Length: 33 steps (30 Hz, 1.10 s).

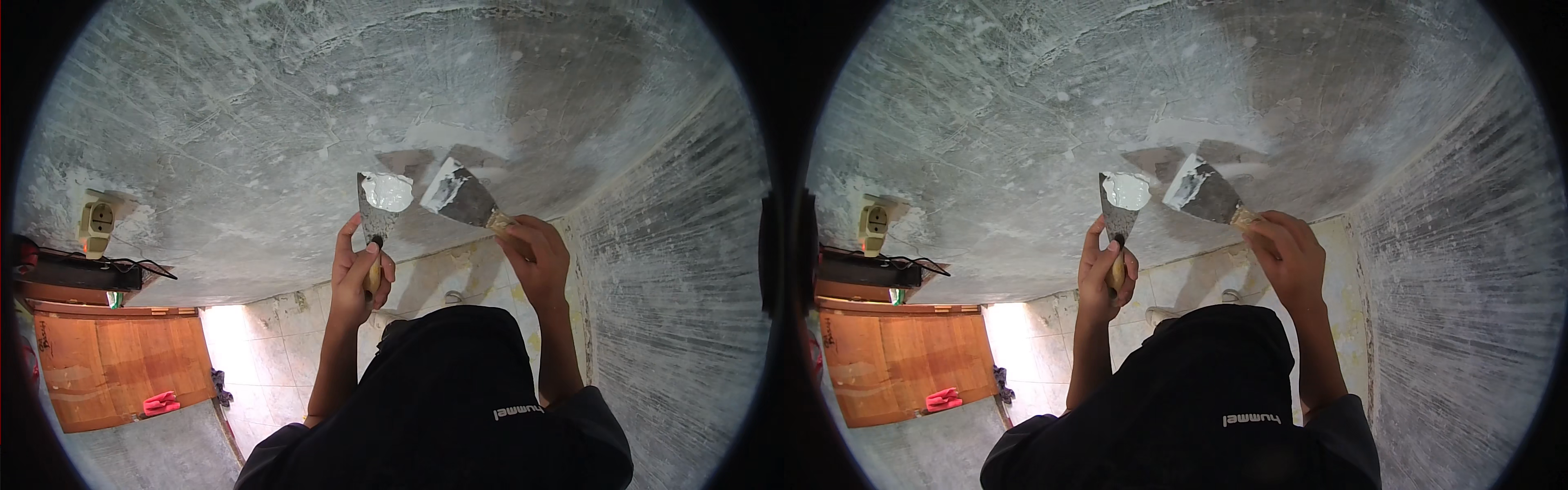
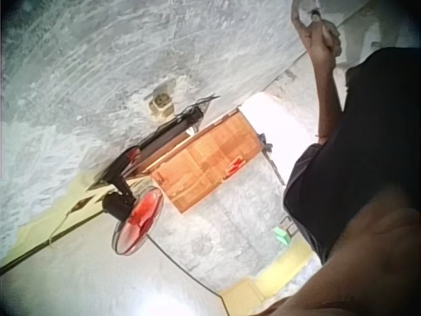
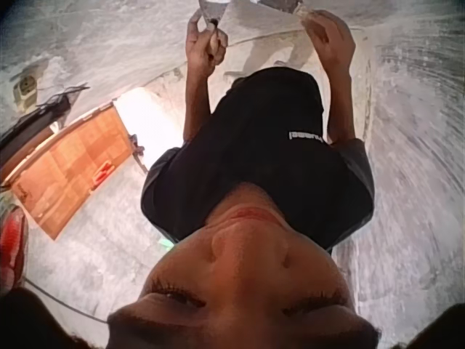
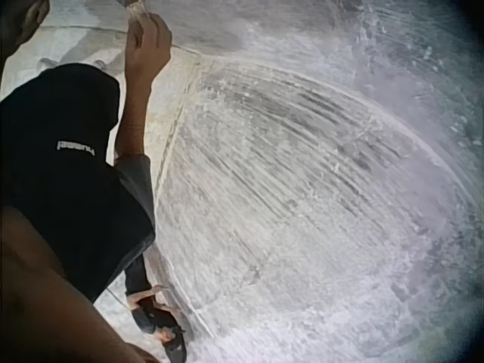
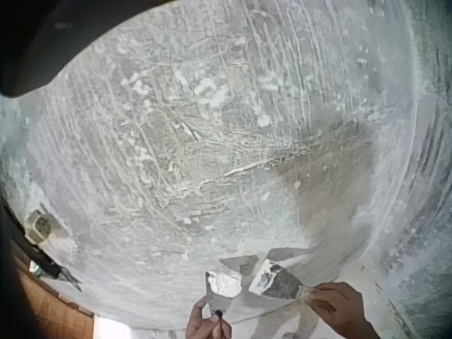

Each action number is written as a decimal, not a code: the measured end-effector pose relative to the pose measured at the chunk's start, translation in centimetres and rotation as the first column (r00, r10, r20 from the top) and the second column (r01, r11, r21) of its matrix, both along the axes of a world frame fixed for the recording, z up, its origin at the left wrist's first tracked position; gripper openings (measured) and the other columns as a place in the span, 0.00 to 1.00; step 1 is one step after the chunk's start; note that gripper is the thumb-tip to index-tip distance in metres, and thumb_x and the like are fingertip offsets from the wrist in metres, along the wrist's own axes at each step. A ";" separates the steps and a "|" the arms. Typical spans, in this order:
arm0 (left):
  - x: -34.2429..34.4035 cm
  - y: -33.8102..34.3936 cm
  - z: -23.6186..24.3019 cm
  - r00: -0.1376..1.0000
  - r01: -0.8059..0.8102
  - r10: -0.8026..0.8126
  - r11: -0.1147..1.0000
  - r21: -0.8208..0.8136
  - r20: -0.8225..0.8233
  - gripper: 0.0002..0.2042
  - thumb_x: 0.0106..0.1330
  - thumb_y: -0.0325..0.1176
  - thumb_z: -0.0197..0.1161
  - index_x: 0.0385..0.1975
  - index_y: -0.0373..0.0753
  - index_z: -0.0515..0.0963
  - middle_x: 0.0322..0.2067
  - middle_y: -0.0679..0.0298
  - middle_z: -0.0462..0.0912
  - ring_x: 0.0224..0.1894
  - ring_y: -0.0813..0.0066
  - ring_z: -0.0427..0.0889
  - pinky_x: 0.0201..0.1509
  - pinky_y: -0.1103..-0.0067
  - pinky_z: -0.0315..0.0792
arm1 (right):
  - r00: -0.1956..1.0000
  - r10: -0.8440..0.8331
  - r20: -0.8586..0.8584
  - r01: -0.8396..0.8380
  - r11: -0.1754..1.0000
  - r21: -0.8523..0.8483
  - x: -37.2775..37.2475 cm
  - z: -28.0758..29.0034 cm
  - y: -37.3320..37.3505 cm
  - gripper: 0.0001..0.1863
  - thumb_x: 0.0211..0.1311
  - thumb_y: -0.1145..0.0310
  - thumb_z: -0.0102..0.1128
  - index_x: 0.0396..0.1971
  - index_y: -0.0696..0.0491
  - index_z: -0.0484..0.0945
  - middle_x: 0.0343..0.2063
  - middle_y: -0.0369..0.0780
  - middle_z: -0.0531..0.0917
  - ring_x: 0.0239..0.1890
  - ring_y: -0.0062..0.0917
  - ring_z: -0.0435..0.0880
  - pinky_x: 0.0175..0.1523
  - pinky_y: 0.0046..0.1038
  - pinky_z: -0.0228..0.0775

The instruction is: The person applies putty to a wall using putty knives.

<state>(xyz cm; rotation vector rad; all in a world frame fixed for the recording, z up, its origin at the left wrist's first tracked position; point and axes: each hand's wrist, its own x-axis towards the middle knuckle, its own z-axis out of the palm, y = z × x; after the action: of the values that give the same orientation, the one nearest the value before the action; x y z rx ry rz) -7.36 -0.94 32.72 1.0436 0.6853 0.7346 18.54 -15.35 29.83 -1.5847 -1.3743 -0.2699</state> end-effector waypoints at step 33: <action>0.9 -1.1 -2.5 0.981 0.146 -0.126 0.981 -0.131 0.147 0.24 0.76 0.38 0.50 0.69 0.40 0.58 0.18 0.55 0.77 0.04 0.79 0.61 0.06 0.83 0.55 | 0.504 0.011 -0.863 -0.373 0.904 -0.207 -1.2 1.1 -1.6 0.22 0.68 0.71 0.69 0.59 0.59 0.77 0.40 0.38 0.87 0.38 0.15 0.81 0.44 0.20 0.74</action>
<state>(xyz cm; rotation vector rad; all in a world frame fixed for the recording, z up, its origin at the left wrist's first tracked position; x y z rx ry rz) -6.50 -2.04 30.26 0.8915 0.5326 0.6238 17.36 -16.92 30.89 -1.4822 -0.7852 0.8966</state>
